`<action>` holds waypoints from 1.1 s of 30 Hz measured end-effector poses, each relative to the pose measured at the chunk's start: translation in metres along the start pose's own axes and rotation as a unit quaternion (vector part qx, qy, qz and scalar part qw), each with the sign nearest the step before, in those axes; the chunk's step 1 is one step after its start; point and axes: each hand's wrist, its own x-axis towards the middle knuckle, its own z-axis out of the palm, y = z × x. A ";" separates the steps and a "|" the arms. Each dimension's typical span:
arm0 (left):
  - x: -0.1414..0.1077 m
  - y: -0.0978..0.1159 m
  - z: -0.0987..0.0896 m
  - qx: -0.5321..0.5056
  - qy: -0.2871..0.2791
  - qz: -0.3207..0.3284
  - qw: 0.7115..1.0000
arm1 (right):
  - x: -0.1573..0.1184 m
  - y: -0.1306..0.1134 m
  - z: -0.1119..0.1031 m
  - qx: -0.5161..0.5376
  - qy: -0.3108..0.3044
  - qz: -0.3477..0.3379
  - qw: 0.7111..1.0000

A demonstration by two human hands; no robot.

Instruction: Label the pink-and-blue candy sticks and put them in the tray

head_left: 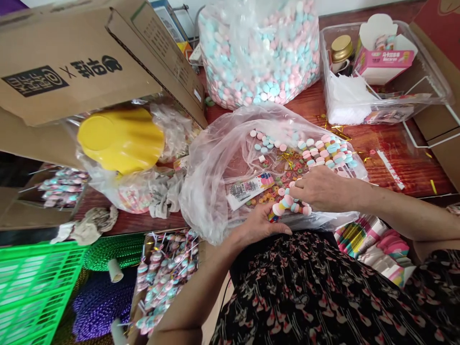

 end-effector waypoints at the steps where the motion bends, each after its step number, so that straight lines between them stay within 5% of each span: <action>1: 0.000 0.000 0.001 0.000 -0.009 -0.003 1.000 | 0.001 0.000 -0.001 -0.001 0.003 -0.004 1.000; 6: -0.001 -0.005 0.006 -0.036 -0.021 -0.026 0.999 | 0.004 0.004 -0.007 0.000 0.006 -0.015 1.000; 15: 0.002 -0.011 0.011 -0.121 0.057 0.013 0.991 | 0.000 0.002 -0.007 -0.002 0.002 -0.009 1.000; 25: 0.009 -0.014 0.019 -0.051 0.030 0.039 0.998 | 0.000 -0.007 -0.006 0.021 -0.015 -0.048 0.998; 33: 0.008 -0.002 0.008 0.126 0.130 0.067 0.981 | -0.003 -0.004 -0.003 0.053 -0.060 -0.010 0.997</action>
